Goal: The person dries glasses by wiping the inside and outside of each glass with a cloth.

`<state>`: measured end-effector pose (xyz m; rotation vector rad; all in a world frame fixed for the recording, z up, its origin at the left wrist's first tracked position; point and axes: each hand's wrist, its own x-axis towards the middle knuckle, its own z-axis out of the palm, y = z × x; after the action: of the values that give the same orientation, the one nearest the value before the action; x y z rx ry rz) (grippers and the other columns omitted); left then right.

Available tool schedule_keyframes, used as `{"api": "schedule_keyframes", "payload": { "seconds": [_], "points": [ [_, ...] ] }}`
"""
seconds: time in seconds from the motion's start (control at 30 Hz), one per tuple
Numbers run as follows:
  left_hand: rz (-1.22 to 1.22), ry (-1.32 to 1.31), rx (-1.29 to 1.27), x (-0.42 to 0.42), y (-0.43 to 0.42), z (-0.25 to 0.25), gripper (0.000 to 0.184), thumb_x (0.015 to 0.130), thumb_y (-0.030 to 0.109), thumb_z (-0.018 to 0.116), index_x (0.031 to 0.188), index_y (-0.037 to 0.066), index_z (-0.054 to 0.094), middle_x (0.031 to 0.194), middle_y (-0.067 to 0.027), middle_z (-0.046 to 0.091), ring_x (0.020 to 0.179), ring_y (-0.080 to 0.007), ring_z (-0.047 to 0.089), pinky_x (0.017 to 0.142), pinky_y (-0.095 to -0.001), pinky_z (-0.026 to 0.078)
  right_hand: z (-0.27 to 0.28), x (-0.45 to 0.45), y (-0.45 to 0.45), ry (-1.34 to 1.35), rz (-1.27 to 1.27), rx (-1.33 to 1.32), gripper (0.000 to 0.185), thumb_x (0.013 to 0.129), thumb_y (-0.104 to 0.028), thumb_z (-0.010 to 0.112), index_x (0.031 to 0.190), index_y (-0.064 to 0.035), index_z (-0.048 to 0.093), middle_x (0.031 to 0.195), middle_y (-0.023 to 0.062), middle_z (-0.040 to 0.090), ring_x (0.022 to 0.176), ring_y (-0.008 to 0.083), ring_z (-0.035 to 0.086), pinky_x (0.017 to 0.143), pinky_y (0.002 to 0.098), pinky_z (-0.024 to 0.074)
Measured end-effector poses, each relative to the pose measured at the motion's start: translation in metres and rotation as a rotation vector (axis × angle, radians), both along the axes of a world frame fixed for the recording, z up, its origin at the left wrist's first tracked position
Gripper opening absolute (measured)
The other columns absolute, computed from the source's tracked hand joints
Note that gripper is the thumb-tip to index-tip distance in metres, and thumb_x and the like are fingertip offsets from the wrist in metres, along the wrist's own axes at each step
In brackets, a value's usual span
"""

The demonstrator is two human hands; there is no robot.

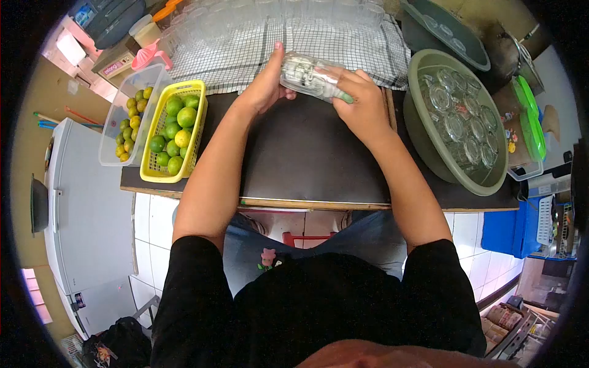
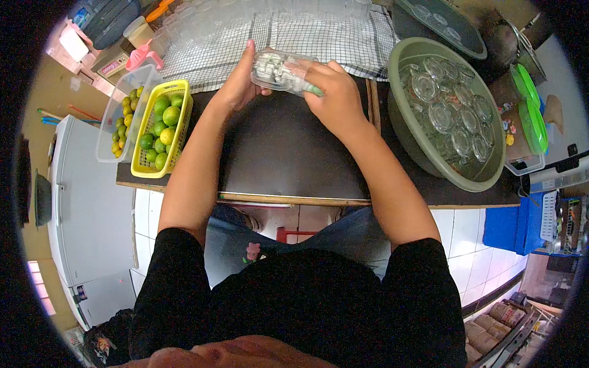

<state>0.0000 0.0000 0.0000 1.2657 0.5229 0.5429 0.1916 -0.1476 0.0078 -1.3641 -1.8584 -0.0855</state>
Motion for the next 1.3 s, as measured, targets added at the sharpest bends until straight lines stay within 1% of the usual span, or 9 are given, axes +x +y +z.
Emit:
{"api": "schedule_keyframes", "payload": {
  "seconds": [0.2,0.27,0.43,0.57,0.67,0.83,0.97,1.07,1.3],
  "points": [
    [0.066,0.021,0.238,0.009,-0.007,-0.010,0.070,0.113,0.063,0.020,0.109,0.008,0.063,0.088,-0.0054,0.064,0.074,-0.0128,0.056,0.068,-0.0304,0.048,-0.020,0.004,0.003,0.257,0.029,-0.033,0.048,0.082,0.001,0.073,0.129,-0.0059,0.075,0.108,0.0160,0.078,0.092,0.0248,0.073,0.085,0.0359,0.0569],
    [0.111,-0.032,0.319,0.015,-0.002,-0.020,0.069,0.114,0.060,0.019,0.111,0.006,0.063,0.093,-0.0066,0.066,0.081,-0.0137,0.059,0.074,-0.0313,0.050,-0.017,0.001,0.002,0.658,0.021,-0.368,0.035,0.090,-0.003,0.076,0.124,0.0038,0.073,0.114,0.0107,0.077,0.095,0.0161,0.071,0.084,0.0292,0.0545],
    [0.155,-0.175,0.579,0.014,-0.011,-0.014,0.064,0.116,0.050,0.020,0.115,0.002,0.062,0.104,-0.0095,0.070,0.099,-0.0176,0.064,0.093,-0.0334,0.050,-0.003,0.014,0.005,1.343,0.234,-0.777,0.040,0.097,-0.021,0.079,0.127,0.0024,0.069,0.108,0.0064,0.076,0.088,0.0107,0.071,0.077,0.0263,0.0562],
    [0.174,-0.071,0.640,0.014,-0.013,0.000,0.048,0.114,0.044,0.032,0.128,0.008,0.060,0.108,-0.0082,0.068,0.102,-0.0172,0.063,0.089,-0.0328,0.051,-0.002,0.018,0.005,1.335,0.200,-0.768,0.042,0.097,-0.020,0.077,0.131,0.0026,0.067,0.109,0.0059,0.076,0.088,0.0109,0.071,0.077,0.0270,0.0568],
    [0.048,0.052,0.285,0.001,-0.011,0.018,0.042,0.111,0.040,0.040,0.137,0.012,0.057,0.105,-0.0068,0.068,0.082,-0.0153,0.065,0.068,-0.0310,0.054,-0.005,0.016,0.006,1.110,0.300,-0.665,0.050,0.099,-0.014,0.074,0.143,0.0035,0.060,0.121,0.0074,0.073,0.100,0.0118,0.069,0.088,0.0282,0.0563],
    [0.163,0.110,0.209,-0.001,0.004,0.005,0.059,0.110,0.059,0.040,0.111,0.005,0.063,0.084,-0.0032,0.064,0.063,-0.0119,0.056,0.055,-0.0265,0.048,-0.017,-0.003,0.008,0.957,0.283,-0.520,0.049,0.098,-0.010,0.074,0.143,0.0048,0.061,0.122,0.0087,0.073,0.104,0.0114,0.067,0.091,0.0285,0.0555],
    [0.239,-0.037,0.145,0.004,0.012,-0.005,0.061,0.112,0.057,0.032,0.111,0.005,0.063,0.080,-0.0032,0.063,0.059,-0.0117,0.055,0.052,-0.0266,0.047,-0.024,-0.012,0.012,1.103,0.141,-0.353,0.045,0.097,-0.017,0.079,0.134,0.0049,0.067,0.111,0.0084,0.076,0.099,0.0115,0.067,0.089,0.0283,0.0547],
    [0.342,0.001,0.362,0.007,0.000,-0.005,0.062,0.115,0.048,0.023,0.114,0.002,0.066,0.083,-0.0052,0.066,0.061,-0.0117,0.056,0.053,-0.0272,0.047,-0.026,-0.014,0.009,0.687,0.054,-0.333,0.033,0.100,-0.019,0.075,0.128,-0.0002,0.073,0.114,0.0048,0.076,0.101,0.0124,0.066,0.090,0.0284,0.0526],
    [0.418,-0.285,0.618,0.021,-0.010,-0.026,0.063,0.116,0.041,0.019,0.112,-0.001,0.065,0.095,-0.0090,0.071,0.087,-0.0169,0.066,0.080,-0.0321,0.053,-0.013,0.009,0.007,1.097,0.287,-0.635,0.033,0.101,-0.017,0.072,0.129,-0.0001,0.072,0.111,0.0054,0.076,0.097,0.0097,0.067,0.087,0.0272,0.0528]
  ]
}}
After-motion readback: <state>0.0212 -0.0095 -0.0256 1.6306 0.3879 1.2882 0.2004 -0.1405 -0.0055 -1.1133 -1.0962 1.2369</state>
